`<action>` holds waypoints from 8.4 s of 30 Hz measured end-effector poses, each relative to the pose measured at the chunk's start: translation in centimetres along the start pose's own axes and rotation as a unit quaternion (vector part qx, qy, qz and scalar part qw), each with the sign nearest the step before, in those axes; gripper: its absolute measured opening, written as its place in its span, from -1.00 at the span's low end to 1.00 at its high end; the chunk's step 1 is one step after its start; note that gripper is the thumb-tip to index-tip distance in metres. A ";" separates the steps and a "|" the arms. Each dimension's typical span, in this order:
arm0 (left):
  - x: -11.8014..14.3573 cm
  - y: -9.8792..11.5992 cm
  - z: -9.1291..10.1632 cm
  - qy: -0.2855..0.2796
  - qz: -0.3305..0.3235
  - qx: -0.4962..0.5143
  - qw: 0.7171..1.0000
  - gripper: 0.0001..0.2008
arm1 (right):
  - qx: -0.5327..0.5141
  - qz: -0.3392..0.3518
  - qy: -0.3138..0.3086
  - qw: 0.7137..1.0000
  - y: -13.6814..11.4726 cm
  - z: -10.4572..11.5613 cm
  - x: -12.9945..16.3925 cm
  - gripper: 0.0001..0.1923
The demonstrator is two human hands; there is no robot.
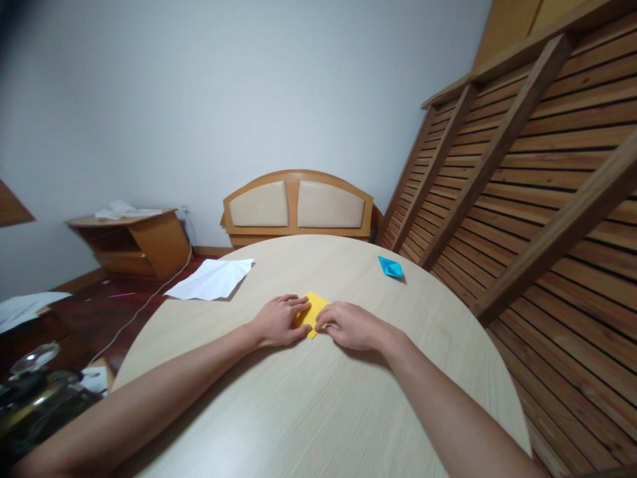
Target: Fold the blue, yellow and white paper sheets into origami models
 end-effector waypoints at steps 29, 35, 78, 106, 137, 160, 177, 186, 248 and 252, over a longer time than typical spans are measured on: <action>0.5 1.4 -0.3 -0.058 -0.155 0.049 0.985 -0.37 | -0.015 -0.063 0.034 0.997 3.1 1.1 1.5 -0.67; 0.7 1.9 0.1 -0.046 -0.186 0.054 0.980 -0.39 | -0.006 -0.047 0.030 0.998 2.2 1.0 1.0 -0.77; 0.6 2.4 0.8 -0.044 -0.179 0.042 0.982 -0.59 | -0.030 -0.144 -0.033 0.989 2.9 -2.3 0.2 0.10; 0.3 1.8 0.5 -0.031 -0.122 0.025 0.992 -0.60 | 0.052 -0.136 0.116 0.982 4.5 -1.3 -0.5 -0.44; 0.2 0.9 0.7 0.009 -0.088 0.084 0.993 -0.44 | -0.023 -0.092 0.098 0.991 2.4 -0.3 -0.5 -0.66; 0.0 -0.4 1.3 0.030 0.003 0.284 0.958 -0.69 | -0.103 -0.095 0.083 0.987 2.4 -0.3 -0.2 -0.69; 0.5 -0.8 2.2 -0.038 -0.079 0.220 0.972 -0.78 | -0.090 -0.098 0.065 0.989 2.9 0.5 0.8 -0.83; 0.7 -0.5 2.5 -0.040 -0.061 0.172 0.982 -0.77 | -0.103 -0.115 0.069 0.986 3.3 0.7 1.1 -0.85; 0.0 -1.2 1.4 0.129 0.122 0.237 0.955 -0.95 | -0.019 -0.221 0.215 0.951 2.0 -0.1 -0.7 -0.76; 0.0 -1.2 1.2 0.131 0.117 0.250 0.952 -0.94 | -0.025 -0.209 0.228 0.951 1.8 0.1 -0.7 -0.78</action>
Point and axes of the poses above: each hand's wrist, its own x-axis away from the middle knuckle, its own z-axis out of the back of the hand, y = z × x, the point moved 5 cm from there along -x, towards the middle knuckle, and after that the axes turned 10 degrees about -y, right-handed, at the moved point
